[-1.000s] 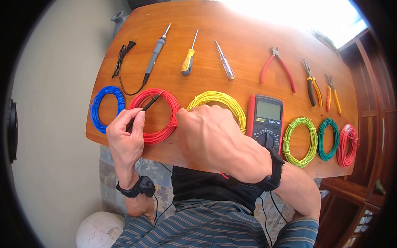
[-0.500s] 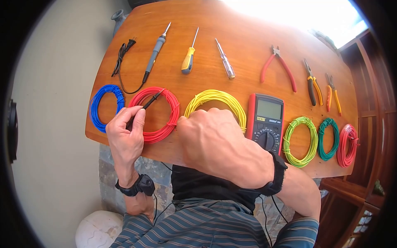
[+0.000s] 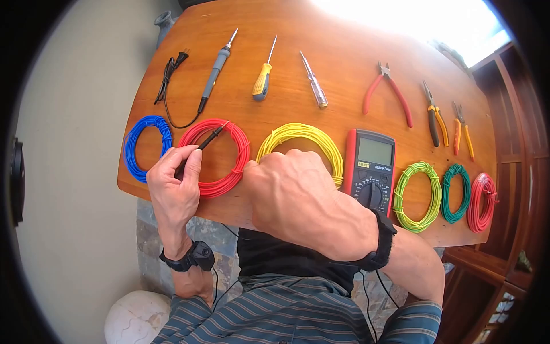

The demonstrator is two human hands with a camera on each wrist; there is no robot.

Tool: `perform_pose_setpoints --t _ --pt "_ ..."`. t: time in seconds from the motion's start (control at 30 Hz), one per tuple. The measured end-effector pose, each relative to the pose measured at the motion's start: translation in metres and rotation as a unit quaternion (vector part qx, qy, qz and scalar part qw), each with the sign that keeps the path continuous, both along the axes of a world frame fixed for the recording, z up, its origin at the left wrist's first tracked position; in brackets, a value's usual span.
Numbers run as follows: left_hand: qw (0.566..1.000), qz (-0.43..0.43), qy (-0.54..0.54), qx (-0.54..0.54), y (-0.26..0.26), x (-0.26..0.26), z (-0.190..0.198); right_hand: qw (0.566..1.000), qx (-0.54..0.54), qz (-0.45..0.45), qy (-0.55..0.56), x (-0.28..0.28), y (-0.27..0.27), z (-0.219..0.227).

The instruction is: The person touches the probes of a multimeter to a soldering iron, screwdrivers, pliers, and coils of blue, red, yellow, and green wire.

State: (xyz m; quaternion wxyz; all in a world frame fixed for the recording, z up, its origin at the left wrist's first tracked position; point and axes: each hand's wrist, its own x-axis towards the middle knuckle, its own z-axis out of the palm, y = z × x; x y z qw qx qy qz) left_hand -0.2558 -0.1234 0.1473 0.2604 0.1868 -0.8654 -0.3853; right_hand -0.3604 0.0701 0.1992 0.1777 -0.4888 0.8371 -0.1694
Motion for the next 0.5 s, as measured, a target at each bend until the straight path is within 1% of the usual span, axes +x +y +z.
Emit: perform_pose_setpoints --t 0.13,0.5 --pt "1.000 0.001 -0.009 -0.002 0.0002 0.0004 0.0014 1.000 -0.008 0.003 -0.022 -0.0010 0.0020 0.0008" --pt "1.000 0.001 -0.005 -0.003 0.0009 0.0006 -0.0001 1.000 -0.023 -0.002 -0.014 -0.0005 0.0043 -0.0001"
